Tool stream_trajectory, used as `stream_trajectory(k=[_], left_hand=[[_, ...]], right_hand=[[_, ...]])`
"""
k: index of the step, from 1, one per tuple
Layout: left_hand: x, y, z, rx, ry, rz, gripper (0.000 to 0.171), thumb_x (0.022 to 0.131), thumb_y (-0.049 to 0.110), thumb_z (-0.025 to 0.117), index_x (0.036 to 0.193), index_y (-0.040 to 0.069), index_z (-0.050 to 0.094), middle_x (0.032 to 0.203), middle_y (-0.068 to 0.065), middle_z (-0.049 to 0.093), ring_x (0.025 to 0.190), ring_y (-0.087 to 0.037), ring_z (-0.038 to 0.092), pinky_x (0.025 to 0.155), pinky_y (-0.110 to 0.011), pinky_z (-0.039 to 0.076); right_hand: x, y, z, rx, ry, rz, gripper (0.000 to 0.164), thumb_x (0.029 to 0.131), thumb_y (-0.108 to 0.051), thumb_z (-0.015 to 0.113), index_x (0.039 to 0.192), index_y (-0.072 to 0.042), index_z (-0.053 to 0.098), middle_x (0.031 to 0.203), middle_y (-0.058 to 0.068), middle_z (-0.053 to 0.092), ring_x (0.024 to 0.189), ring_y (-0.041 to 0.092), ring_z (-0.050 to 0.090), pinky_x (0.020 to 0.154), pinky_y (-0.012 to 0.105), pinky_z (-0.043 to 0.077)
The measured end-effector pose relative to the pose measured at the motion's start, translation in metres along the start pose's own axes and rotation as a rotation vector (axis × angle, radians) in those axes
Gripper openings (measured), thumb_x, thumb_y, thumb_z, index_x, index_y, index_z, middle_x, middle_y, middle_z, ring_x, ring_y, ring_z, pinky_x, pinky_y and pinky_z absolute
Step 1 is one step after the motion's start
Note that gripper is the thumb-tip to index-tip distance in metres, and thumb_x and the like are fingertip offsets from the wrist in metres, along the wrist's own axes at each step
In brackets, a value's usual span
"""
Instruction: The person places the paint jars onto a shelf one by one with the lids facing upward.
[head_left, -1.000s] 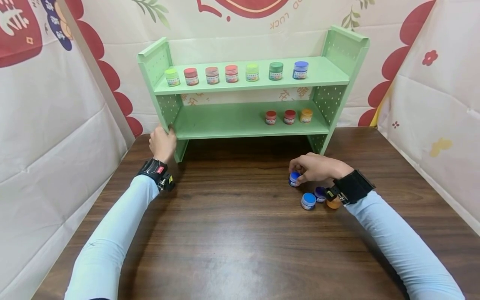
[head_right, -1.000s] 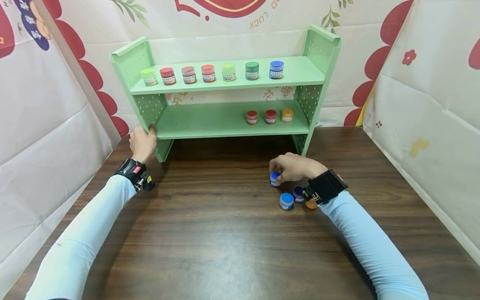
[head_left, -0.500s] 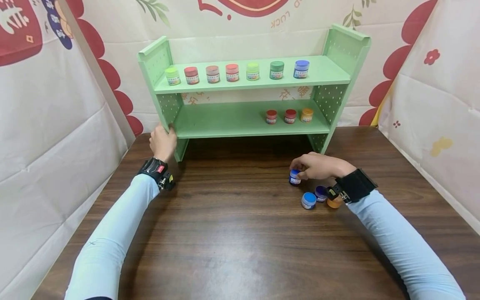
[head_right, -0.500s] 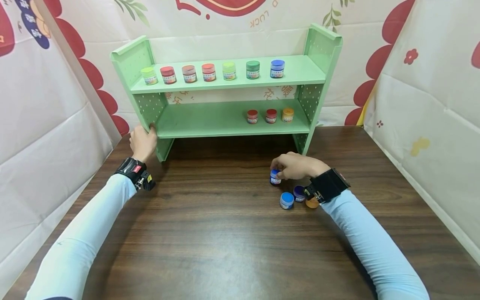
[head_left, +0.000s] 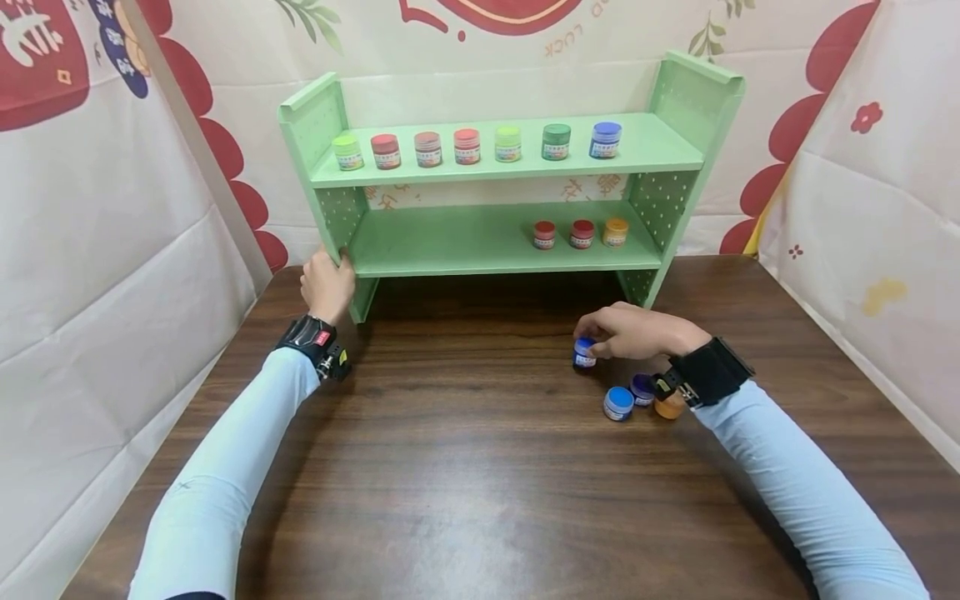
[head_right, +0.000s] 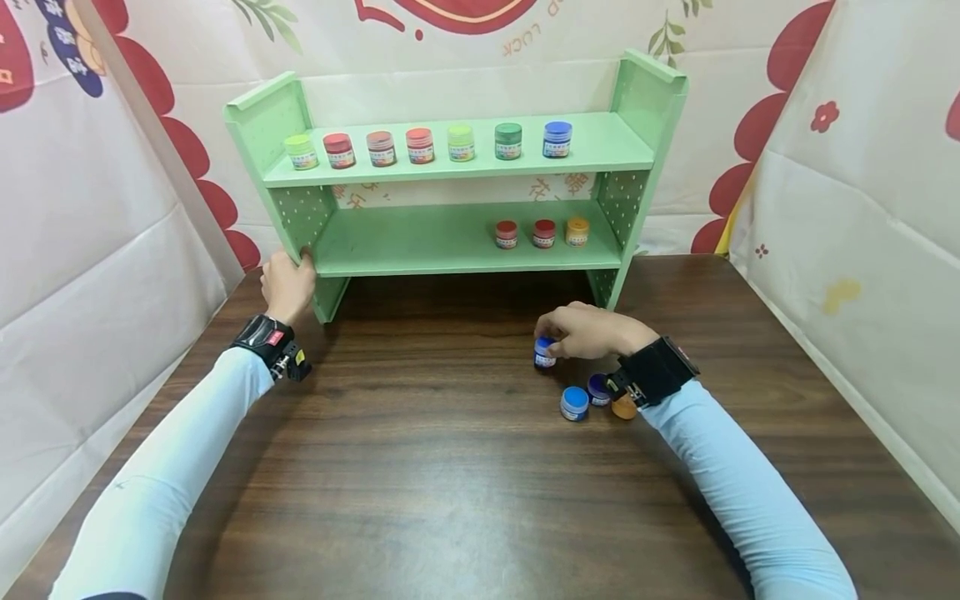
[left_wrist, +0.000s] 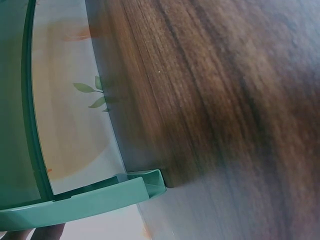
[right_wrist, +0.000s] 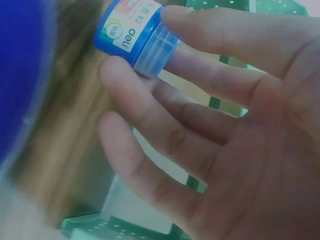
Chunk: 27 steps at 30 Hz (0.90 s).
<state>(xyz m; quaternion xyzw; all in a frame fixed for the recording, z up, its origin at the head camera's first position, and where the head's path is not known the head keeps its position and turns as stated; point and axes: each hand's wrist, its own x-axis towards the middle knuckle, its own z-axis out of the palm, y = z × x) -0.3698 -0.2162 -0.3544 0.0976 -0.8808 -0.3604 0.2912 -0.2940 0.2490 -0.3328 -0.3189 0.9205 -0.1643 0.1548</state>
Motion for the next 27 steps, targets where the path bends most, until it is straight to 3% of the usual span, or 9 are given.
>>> stream_trajectory(k=[8, 13, 16, 21, 27], left_hand=[[0.000, 0.000, 0.000, 0.008, 0.009, -0.010, 0.034, 0.104, 0.035, 0.046, 0.079, 0.012, 0.044, 0.104, -0.028, 0.072, 0.099, -0.050, 0.069, 0.080, -0.063, 0.049], [0.000, 0.003, 0.001, 0.003, 0.001, 0.004, 0.034, 0.105, 0.035, 0.047, 0.083, 0.009, 0.048, 0.107, -0.029, 0.072, 0.101, -0.051, 0.069, 0.081, -0.064, 0.049], [0.001, 0.004, 0.001, 0.000, 0.005, 0.008, 0.034, 0.105, 0.035, 0.047, 0.083, 0.008, 0.049, 0.107, -0.029, 0.073, 0.101, -0.052, 0.069, 0.081, -0.064, 0.049], [0.000, 0.003, 0.001, 0.000, 0.010, 0.005, 0.033, 0.104, 0.034, 0.048, 0.083, 0.009, 0.049, 0.109, -0.028, 0.073, 0.102, -0.051, 0.069, 0.080, -0.064, 0.049], [-0.001, 0.002, 0.001, -0.009, 0.004, 0.009, 0.032, 0.104, 0.034, 0.048, 0.085, 0.008, 0.050, 0.106, -0.028, 0.073, 0.100, -0.050, 0.069, 0.080, -0.064, 0.049]], right_hand=[[0.023, -0.023, -0.038, -0.085, 0.038, -0.075, 0.029, 0.098, -0.013, 0.067, 0.126, -0.008, 0.068, 0.100, 0.003, 0.069, 0.085, 0.015, 0.060, 0.077, 0.034, 0.049], [0.038, -0.039, -0.071, -0.093, 0.107, -0.083, 0.032, 0.098, -0.013, 0.067, 0.129, -0.006, 0.067, 0.106, 0.009, 0.072, 0.082, 0.018, 0.066, 0.076, 0.037, 0.053], [0.048, -0.049, -0.086, -0.116, 0.164, -0.100, 0.033, 0.099, -0.015, 0.067, 0.130, -0.005, 0.067, 0.111, 0.011, 0.074, 0.088, 0.020, 0.070, 0.081, 0.040, 0.055], [0.073, -0.059, -0.098, -0.144, 0.220, -0.114, 0.030, 0.100, -0.020, 0.068, 0.126, -0.006, 0.068, 0.111, 0.010, 0.076, 0.100, 0.023, 0.070, 0.089, 0.042, 0.055], [0.100, -0.067, -0.102, -0.175, 0.183, -0.053, 0.031, 0.099, -0.019, 0.066, 0.127, -0.004, 0.068, 0.117, 0.014, 0.074, 0.109, 0.028, 0.068, 0.099, 0.046, 0.052]])
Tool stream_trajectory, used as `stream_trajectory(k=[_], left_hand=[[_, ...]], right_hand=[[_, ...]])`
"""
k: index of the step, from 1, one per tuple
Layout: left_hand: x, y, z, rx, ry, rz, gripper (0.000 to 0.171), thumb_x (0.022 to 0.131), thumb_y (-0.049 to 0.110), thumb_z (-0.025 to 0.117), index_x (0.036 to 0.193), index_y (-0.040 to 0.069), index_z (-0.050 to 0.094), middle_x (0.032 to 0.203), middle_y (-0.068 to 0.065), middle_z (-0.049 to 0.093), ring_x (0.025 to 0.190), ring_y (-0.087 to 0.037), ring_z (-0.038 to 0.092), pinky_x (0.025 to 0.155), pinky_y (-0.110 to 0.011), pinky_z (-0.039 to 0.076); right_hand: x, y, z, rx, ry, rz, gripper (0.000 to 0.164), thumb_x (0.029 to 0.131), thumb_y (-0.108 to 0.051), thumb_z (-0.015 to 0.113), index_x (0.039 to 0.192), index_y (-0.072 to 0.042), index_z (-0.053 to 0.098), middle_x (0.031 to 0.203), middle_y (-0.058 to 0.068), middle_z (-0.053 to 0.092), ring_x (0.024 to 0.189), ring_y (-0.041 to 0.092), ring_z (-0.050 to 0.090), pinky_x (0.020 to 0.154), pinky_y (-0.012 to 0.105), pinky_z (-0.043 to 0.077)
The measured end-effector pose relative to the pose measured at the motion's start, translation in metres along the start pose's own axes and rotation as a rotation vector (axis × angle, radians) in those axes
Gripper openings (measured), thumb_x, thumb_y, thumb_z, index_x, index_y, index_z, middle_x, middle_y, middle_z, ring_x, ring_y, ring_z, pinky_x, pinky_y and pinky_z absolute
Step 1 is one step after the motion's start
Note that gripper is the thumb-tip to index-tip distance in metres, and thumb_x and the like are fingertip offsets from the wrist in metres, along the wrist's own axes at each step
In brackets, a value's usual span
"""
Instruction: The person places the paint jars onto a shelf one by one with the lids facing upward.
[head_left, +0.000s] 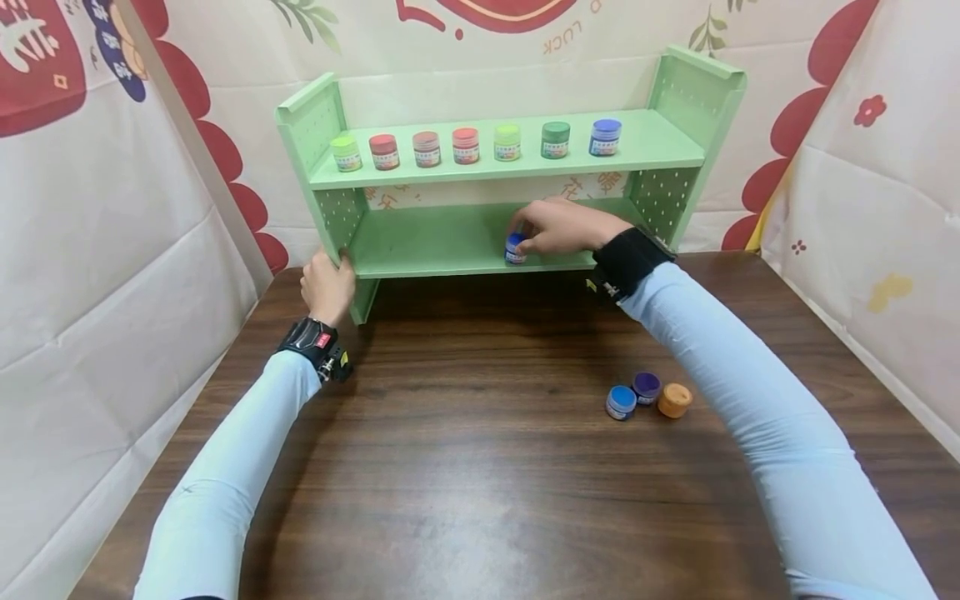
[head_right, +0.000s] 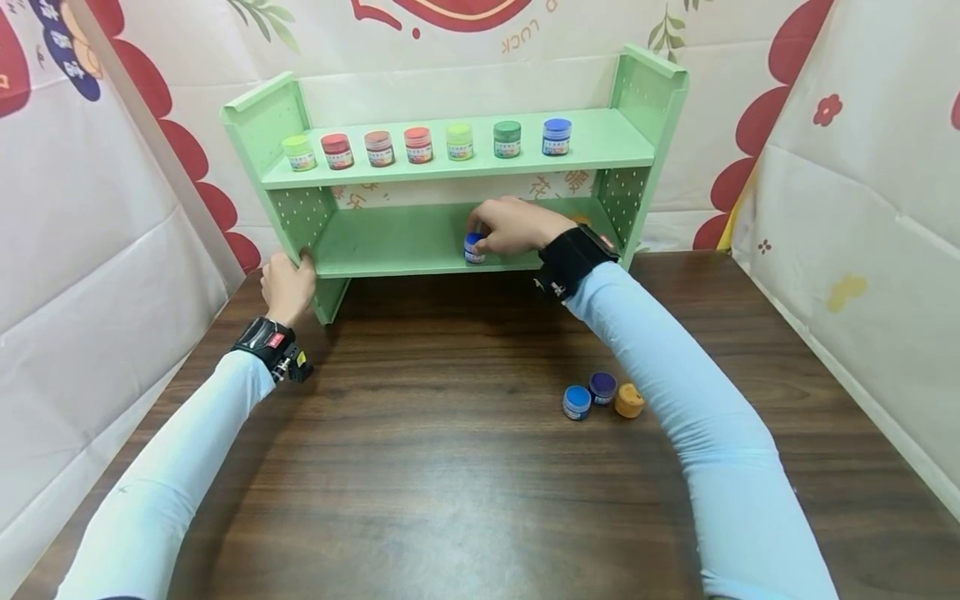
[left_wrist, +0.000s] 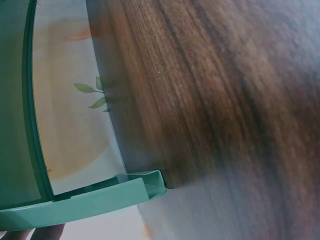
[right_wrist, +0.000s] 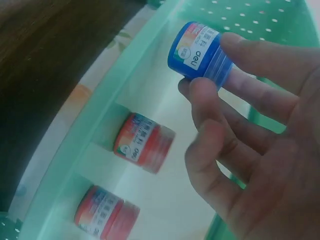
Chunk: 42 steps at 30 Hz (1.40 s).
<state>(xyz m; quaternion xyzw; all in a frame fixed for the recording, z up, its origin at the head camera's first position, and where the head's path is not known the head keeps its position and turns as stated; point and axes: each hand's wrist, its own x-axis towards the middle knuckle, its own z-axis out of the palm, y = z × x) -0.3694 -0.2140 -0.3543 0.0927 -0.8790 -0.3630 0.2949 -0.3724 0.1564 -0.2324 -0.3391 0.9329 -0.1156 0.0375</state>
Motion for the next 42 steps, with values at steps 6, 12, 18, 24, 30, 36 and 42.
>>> stream_trajectory(k=[6, 12, 18, 24, 30, 36, 42], left_hand=[[-0.001, -0.002, 0.001, 0.001, -0.005, -0.005, 0.033, 0.104, 0.034, 0.048, 0.082, 0.010, 0.046, 0.102, -0.028, 0.072, 0.098, -0.050, 0.069, 0.079, -0.063, 0.049], [0.002, -0.002, 0.002, 0.002, 0.003, -0.005, 0.032, 0.104, 0.035, 0.047, 0.084, 0.010, 0.047, 0.104, -0.028, 0.072, 0.099, -0.051, 0.069, 0.080, -0.063, 0.049], [0.003, -0.001, 0.003, 0.003, 0.006, -0.006, 0.032, 0.104, 0.034, 0.049, 0.084, 0.009, 0.049, 0.105, -0.029, 0.073, 0.100, -0.051, 0.069, 0.081, -0.064, 0.049], [0.003, -0.001, 0.002, 0.002, 0.009, -0.003, 0.032, 0.104, 0.034, 0.049, 0.082, 0.011, 0.046, 0.101, -0.028, 0.072, 0.096, -0.050, 0.069, 0.079, -0.063, 0.049], [0.002, -0.001, 0.001, 0.001, 0.006, -0.004, 0.032, 0.104, 0.034, 0.048, 0.082, 0.011, 0.046, 0.101, -0.027, 0.072, 0.097, -0.050, 0.069, 0.079, -0.064, 0.049], [0.002, -0.002, 0.001, 0.005, -0.001, -0.004, 0.033, 0.104, 0.035, 0.047, 0.082, 0.011, 0.046, 0.100, -0.028, 0.072, 0.096, -0.050, 0.069, 0.080, -0.063, 0.049], [0.001, -0.002, 0.000, -0.002, 0.006, 0.003, 0.033, 0.104, 0.035, 0.047, 0.080, 0.012, 0.044, 0.095, -0.026, 0.071, 0.092, -0.049, 0.069, 0.078, -0.062, 0.049]], right_hand=[[0.017, -0.001, 0.003, -0.019, -0.044, 0.038, 0.033, 0.100, -0.017, 0.063, 0.130, -0.003, 0.068, 0.125, 0.018, 0.071, 0.118, 0.031, 0.065, 0.104, 0.047, 0.049], [0.028, -0.001, 0.004, -0.049, -0.014, 0.055, 0.035, 0.100, -0.018, 0.062, 0.131, -0.003, 0.069, 0.126, 0.018, 0.071, 0.117, 0.031, 0.065, 0.103, 0.047, 0.050], [0.032, 0.000, 0.005, -0.063, 0.016, 0.124, 0.035, 0.100, -0.025, 0.063, 0.131, -0.008, 0.069, 0.127, 0.016, 0.068, 0.113, 0.030, 0.062, 0.099, 0.048, 0.050], [0.038, 0.001, 0.003, -0.054, 0.012, 0.183, 0.036, 0.101, -0.029, 0.062, 0.132, -0.010, 0.068, 0.129, 0.014, 0.065, 0.109, 0.030, 0.058, 0.094, 0.048, 0.049], [0.042, -0.002, -0.001, -0.047, -0.020, 0.213, 0.036, 0.100, -0.028, 0.063, 0.132, -0.012, 0.068, 0.129, 0.012, 0.065, 0.104, 0.029, 0.057, 0.085, 0.043, 0.048], [0.042, -0.002, -0.001, -0.039, -0.030, 0.225, 0.039, 0.100, -0.028, 0.063, 0.135, -0.012, 0.066, 0.132, 0.012, 0.065, 0.089, 0.028, 0.060, 0.078, 0.039, 0.047], [0.041, -0.004, -0.001, -0.057, -0.027, 0.216, 0.038, 0.101, -0.029, 0.062, 0.134, -0.011, 0.067, 0.131, 0.012, 0.066, 0.092, 0.028, 0.060, 0.079, 0.040, 0.048]])
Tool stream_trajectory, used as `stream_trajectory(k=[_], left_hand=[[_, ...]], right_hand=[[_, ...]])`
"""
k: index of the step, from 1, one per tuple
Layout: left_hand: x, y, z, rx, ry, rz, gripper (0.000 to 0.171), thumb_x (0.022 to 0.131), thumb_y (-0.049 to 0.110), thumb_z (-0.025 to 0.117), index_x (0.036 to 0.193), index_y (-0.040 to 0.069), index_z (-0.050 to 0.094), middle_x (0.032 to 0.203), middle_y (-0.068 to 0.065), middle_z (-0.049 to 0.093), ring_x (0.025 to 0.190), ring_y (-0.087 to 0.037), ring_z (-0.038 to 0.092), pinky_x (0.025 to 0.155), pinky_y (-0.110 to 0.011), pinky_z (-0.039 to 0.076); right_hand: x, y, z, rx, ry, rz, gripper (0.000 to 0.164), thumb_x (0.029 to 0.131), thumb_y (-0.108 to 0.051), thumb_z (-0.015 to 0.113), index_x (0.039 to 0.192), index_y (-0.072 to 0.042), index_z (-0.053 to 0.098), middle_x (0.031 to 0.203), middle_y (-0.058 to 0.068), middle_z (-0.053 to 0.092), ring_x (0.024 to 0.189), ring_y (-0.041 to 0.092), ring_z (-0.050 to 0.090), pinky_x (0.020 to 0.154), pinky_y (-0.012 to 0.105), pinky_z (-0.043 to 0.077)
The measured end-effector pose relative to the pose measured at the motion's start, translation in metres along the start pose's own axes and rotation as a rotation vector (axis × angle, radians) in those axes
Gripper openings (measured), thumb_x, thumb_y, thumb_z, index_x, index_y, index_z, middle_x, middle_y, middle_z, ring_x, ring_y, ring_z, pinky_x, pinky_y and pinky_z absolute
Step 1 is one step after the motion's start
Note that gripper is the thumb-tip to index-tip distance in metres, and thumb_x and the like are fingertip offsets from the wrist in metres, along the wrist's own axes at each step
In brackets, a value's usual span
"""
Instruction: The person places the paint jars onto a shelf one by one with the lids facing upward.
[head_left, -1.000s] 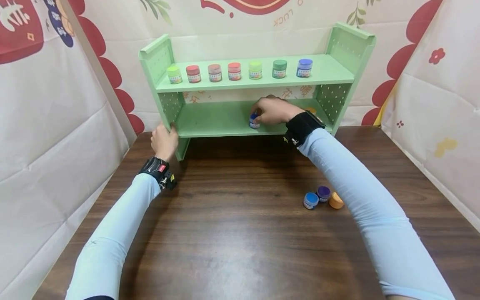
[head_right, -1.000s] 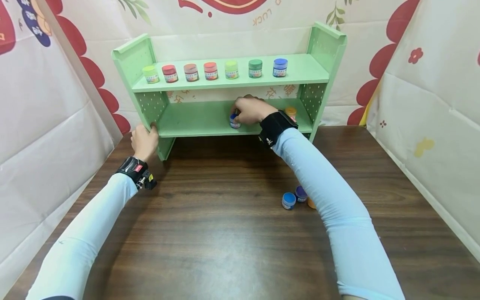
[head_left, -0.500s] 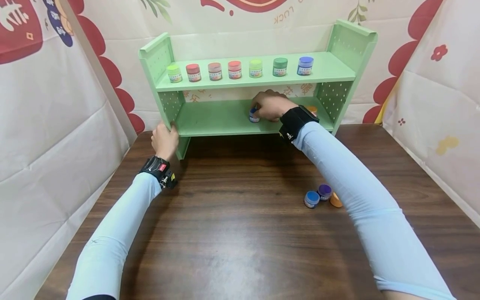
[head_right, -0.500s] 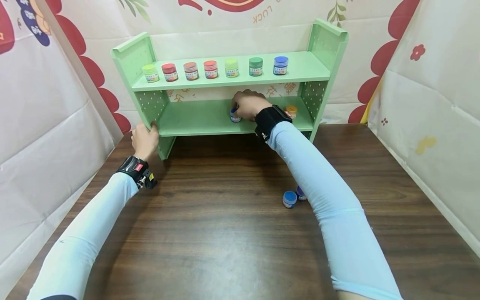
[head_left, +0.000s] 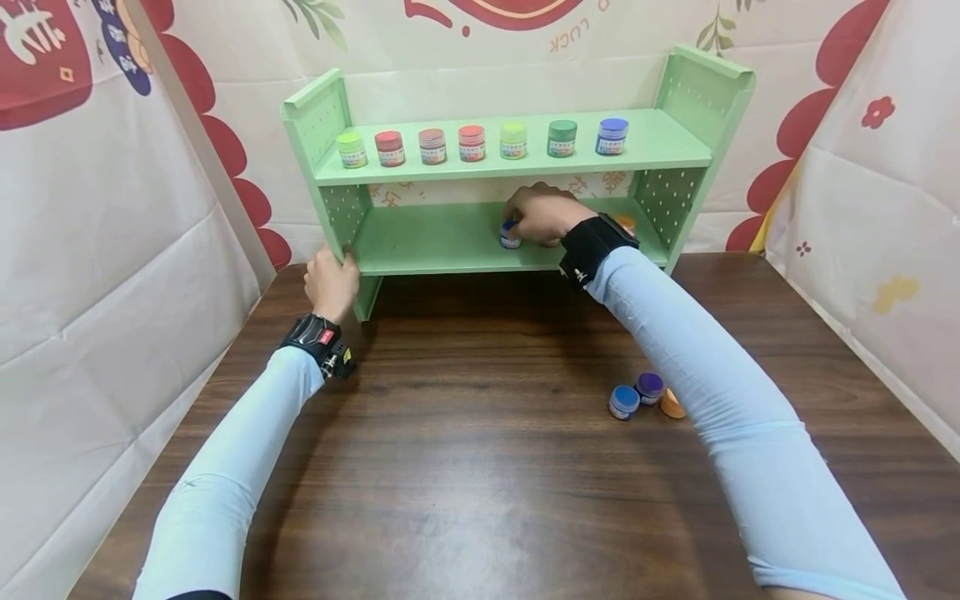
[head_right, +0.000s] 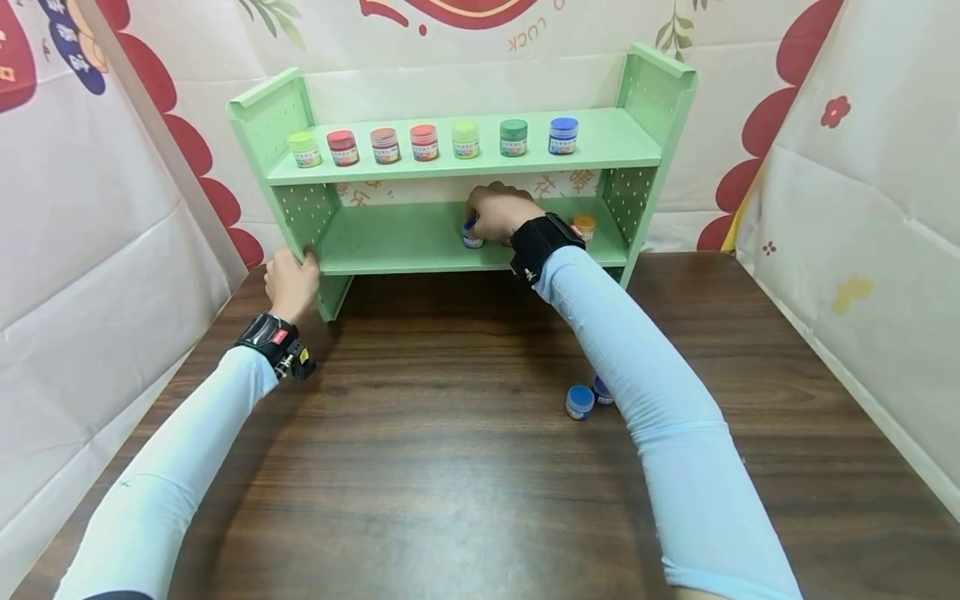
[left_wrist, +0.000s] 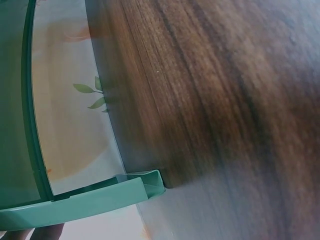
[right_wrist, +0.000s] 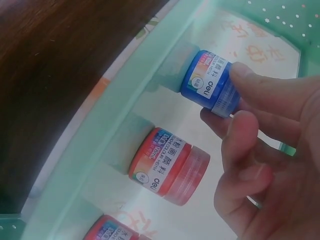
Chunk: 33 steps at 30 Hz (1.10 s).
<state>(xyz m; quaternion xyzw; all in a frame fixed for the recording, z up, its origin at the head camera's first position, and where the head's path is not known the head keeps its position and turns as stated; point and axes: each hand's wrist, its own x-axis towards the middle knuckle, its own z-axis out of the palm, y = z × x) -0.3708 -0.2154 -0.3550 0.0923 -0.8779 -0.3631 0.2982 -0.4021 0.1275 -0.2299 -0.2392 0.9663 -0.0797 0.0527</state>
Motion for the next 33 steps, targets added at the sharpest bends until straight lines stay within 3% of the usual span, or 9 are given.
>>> stream_trajectory(k=[3, 10, 19, 25, 29, 33], left_hand=[[0.000, 0.001, 0.001, -0.006, 0.002, 0.004, 0.033, 0.104, 0.034, 0.048, 0.080, 0.012, 0.043, 0.091, -0.025, 0.069, 0.088, -0.047, 0.068, 0.075, -0.061, 0.048], [-0.002, -0.001, 0.001, -0.003, 0.002, 0.000, 0.034, 0.104, 0.034, 0.048, 0.079, 0.012, 0.043, 0.092, -0.025, 0.069, 0.090, -0.049, 0.068, 0.075, -0.061, 0.047], [-0.001, 0.000, 0.001, -0.003, 0.002, 0.002, 0.035, 0.104, 0.034, 0.048, 0.078, 0.013, 0.041, 0.089, -0.023, 0.067, 0.087, -0.047, 0.067, 0.074, -0.060, 0.047], [0.000, 0.001, 0.001, -0.003, -0.002, 0.001, 0.035, 0.104, 0.035, 0.047, 0.079, 0.012, 0.043, 0.091, -0.024, 0.068, 0.088, -0.047, 0.067, 0.074, -0.061, 0.047], [0.000, 0.000, 0.001, 0.003, -0.003, -0.006, 0.034, 0.104, 0.035, 0.047, 0.081, 0.011, 0.045, 0.097, -0.026, 0.071, 0.093, -0.049, 0.068, 0.077, -0.062, 0.048], [-0.001, 0.000, 0.002, 0.010, -0.003, -0.005, 0.034, 0.104, 0.035, 0.047, 0.081, 0.010, 0.046, 0.100, -0.027, 0.072, 0.096, -0.050, 0.069, 0.078, -0.063, 0.049]], right_hand=[[-0.002, 0.000, 0.000, -0.004, 0.000, -0.003, 0.037, 0.100, -0.027, 0.062, 0.133, -0.010, 0.068, 0.130, 0.013, 0.066, 0.100, 0.027, 0.058, 0.079, 0.040, 0.047], [-0.003, -0.001, 0.000, -0.004, -0.006, 0.006, 0.034, 0.101, -0.027, 0.063, 0.130, -0.012, 0.070, 0.126, 0.010, 0.068, 0.085, 0.026, 0.059, 0.067, 0.035, 0.046], [-0.004, 0.000, -0.001, -0.020, -0.010, 0.002, 0.035, 0.101, -0.028, 0.062, 0.131, -0.011, 0.069, 0.131, 0.012, 0.066, 0.104, 0.029, 0.057, 0.081, 0.041, 0.047], [-0.004, 0.002, 0.001, -0.018, 0.015, -0.003, 0.036, 0.100, -0.029, 0.065, 0.130, -0.011, 0.069, 0.128, 0.011, 0.067, 0.098, 0.028, 0.058, 0.076, 0.039, 0.046], [-0.008, 0.001, 0.001, -0.013, 0.065, -0.029, 0.031, 0.097, -0.031, 0.069, 0.118, -0.009, 0.071, 0.109, 0.012, 0.070, 0.087, 0.028, 0.059, 0.072, 0.037, 0.044], [-0.019, 0.005, -0.001, 0.008, 0.112, -0.030, 0.047, 0.097, -0.035, 0.069, 0.133, -0.006, 0.065, 0.123, 0.015, 0.070, 0.092, 0.028, 0.065, 0.087, 0.043, 0.052]])
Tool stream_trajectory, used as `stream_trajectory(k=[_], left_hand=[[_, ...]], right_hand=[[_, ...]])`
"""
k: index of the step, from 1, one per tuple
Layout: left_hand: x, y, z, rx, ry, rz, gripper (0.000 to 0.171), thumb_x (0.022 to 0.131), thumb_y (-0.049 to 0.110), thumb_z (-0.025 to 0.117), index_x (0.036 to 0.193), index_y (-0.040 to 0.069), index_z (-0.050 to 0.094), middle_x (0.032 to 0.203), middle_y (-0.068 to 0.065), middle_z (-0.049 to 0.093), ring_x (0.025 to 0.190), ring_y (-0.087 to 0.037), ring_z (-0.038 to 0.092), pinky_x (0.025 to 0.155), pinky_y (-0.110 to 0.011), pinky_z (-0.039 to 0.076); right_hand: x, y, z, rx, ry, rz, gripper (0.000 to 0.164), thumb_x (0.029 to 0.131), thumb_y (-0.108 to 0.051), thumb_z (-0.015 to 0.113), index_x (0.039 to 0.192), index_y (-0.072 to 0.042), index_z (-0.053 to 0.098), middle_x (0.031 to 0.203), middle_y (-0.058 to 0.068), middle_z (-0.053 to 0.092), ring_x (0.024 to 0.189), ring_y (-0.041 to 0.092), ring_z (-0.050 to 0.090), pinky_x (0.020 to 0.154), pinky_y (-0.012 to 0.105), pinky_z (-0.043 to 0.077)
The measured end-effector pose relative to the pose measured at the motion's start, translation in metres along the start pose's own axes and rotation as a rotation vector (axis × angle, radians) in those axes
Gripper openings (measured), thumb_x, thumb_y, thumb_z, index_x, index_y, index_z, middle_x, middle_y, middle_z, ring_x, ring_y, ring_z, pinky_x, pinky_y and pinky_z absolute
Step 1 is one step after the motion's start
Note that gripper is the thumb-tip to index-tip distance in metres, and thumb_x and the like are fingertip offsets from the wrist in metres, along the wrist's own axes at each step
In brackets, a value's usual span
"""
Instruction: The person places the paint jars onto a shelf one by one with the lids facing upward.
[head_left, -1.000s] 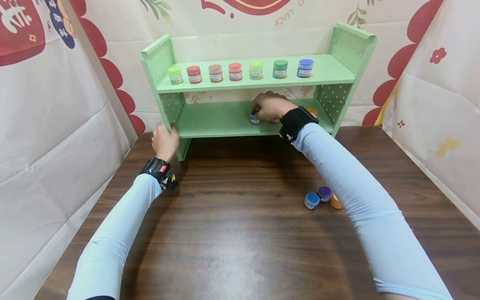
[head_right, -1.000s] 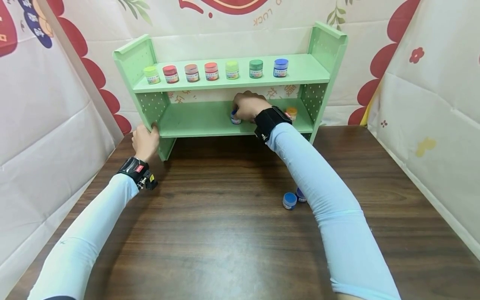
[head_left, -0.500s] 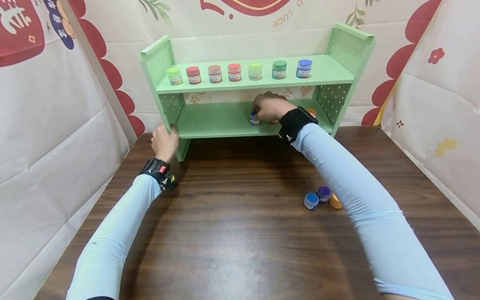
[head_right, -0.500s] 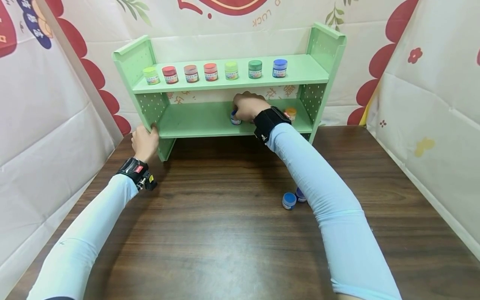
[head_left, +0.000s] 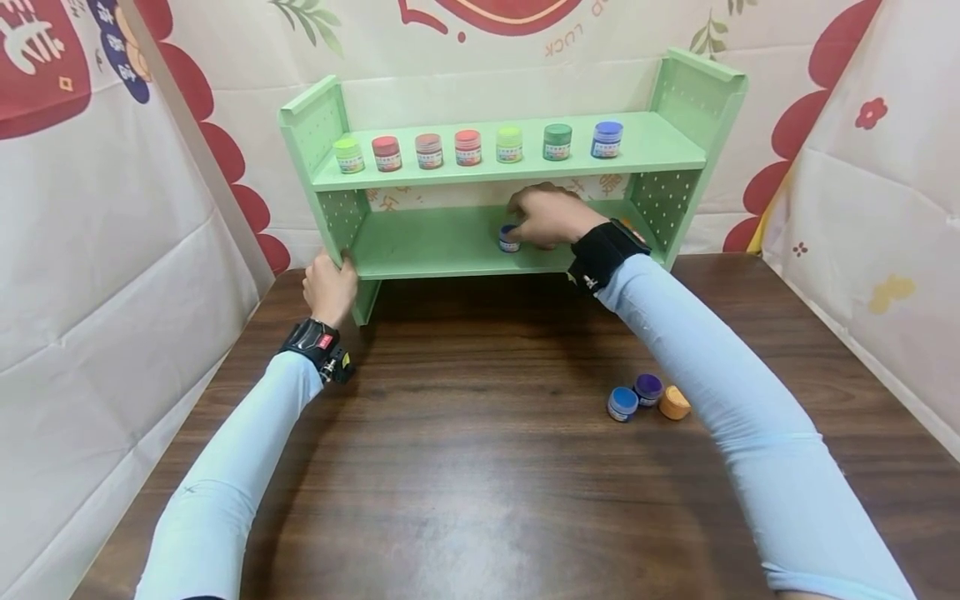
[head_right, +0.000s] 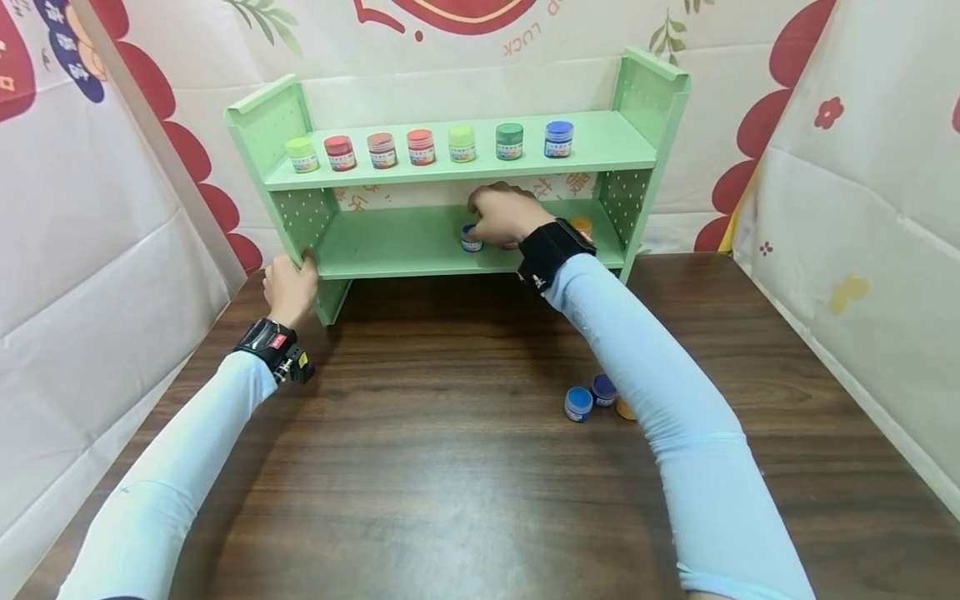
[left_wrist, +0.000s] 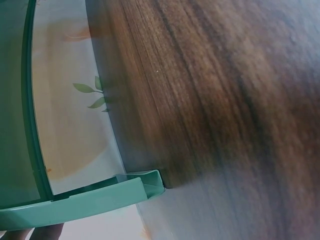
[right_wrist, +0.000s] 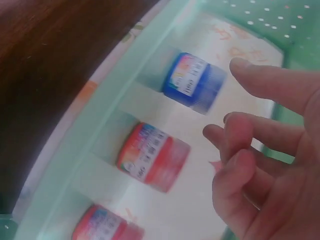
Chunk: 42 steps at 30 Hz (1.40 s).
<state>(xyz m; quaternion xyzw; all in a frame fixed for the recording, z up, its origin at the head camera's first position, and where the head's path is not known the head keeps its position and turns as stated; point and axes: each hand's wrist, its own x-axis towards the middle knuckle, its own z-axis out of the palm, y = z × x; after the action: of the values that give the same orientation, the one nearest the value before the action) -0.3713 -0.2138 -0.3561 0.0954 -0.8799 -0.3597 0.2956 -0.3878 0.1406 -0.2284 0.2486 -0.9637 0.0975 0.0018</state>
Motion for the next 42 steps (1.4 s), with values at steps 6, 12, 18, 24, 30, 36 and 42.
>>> stream_trajectory(k=[6, 12, 18, 24, 30, 36, 42], left_hand=[[-0.001, 0.001, 0.004, 0.003, -0.010, 0.004, 0.035, 0.104, 0.036, 0.047, 0.081, 0.010, 0.046, 0.097, -0.026, 0.071, 0.095, -0.050, 0.069, 0.077, -0.063, 0.048], [0.001, -0.001, 0.000, 0.002, 0.002, -0.004, 0.034, 0.103, 0.035, 0.047, 0.081, 0.010, 0.045, 0.098, -0.026, 0.071, 0.096, -0.050, 0.068, 0.078, -0.063, 0.048], [0.002, -0.001, -0.002, -0.002, 0.009, -0.007, 0.034, 0.104, 0.034, 0.046, 0.080, 0.011, 0.043, 0.096, -0.025, 0.069, 0.094, -0.049, 0.068, 0.077, -0.063, 0.048], [0.001, 0.000, -0.001, -0.010, 0.007, -0.003, 0.033, 0.104, 0.035, 0.046, 0.080, 0.011, 0.044, 0.095, -0.025, 0.069, 0.093, -0.049, 0.068, 0.079, -0.063, 0.048], [0.000, 0.000, -0.001, 0.002, 0.003, -0.008, 0.034, 0.104, 0.035, 0.045, 0.079, 0.012, 0.044, 0.095, -0.026, 0.069, 0.094, -0.050, 0.068, 0.078, -0.063, 0.048], [0.000, 0.002, -0.002, -0.004, 0.007, -0.005, 0.034, 0.104, 0.035, 0.046, 0.079, 0.011, 0.043, 0.094, -0.025, 0.069, 0.092, -0.049, 0.068, 0.076, -0.063, 0.048], [0.000, 0.001, -0.002, 0.003, 0.000, -0.013, 0.035, 0.104, 0.036, 0.047, 0.080, 0.011, 0.045, 0.096, -0.026, 0.070, 0.094, -0.050, 0.069, 0.077, -0.063, 0.048]], right_hand=[[-0.031, 0.016, -0.005, 0.051, 0.081, -0.028, 0.057, 0.096, -0.031, 0.071, 0.144, -0.004, 0.056, 0.142, 0.017, 0.063, 0.115, 0.032, 0.064, 0.102, 0.050, 0.048], [-0.069, 0.029, -0.003, 0.016, 0.171, -0.108, 0.034, 0.095, -0.029, 0.074, 0.121, -0.008, 0.067, 0.112, 0.013, 0.073, 0.098, 0.030, 0.066, 0.085, 0.047, 0.050], [-0.107, 0.043, 0.009, 0.079, 0.032, -0.108, 0.018, 0.097, -0.026, 0.073, 0.110, -0.014, 0.070, 0.103, 0.004, 0.075, 0.064, 0.015, 0.066, 0.066, 0.035, 0.055], [-0.131, 0.059, 0.022, 0.190, -0.171, -0.073, 0.025, 0.097, -0.025, 0.074, 0.118, -0.013, 0.068, 0.100, 0.005, 0.072, 0.066, 0.017, 0.066, 0.064, 0.033, 0.054], [-0.145, 0.074, 0.039, 0.212, -0.420, -0.048, 0.045, 0.092, -0.029, 0.078, 0.129, -0.009, 0.062, 0.101, 0.001, 0.072, 0.093, 0.016, 0.067, 0.081, 0.035, 0.052], [-0.149, 0.083, 0.055, 0.317, -0.507, -0.017, 0.053, 0.088, -0.023, 0.082, 0.132, -0.003, 0.060, 0.112, 0.013, 0.069, 0.100, 0.019, 0.065, 0.082, 0.035, 0.054], [-0.152, 0.090, 0.066, 0.388, -0.545, 0.003, 0.051, 0.087, -0.017, 0.083, 0.129, -0.002, 0.060, 0.114, 0.015, 0.069, 0.102, 0.020, 0.066, 0.083, 0.034, 0.055]])
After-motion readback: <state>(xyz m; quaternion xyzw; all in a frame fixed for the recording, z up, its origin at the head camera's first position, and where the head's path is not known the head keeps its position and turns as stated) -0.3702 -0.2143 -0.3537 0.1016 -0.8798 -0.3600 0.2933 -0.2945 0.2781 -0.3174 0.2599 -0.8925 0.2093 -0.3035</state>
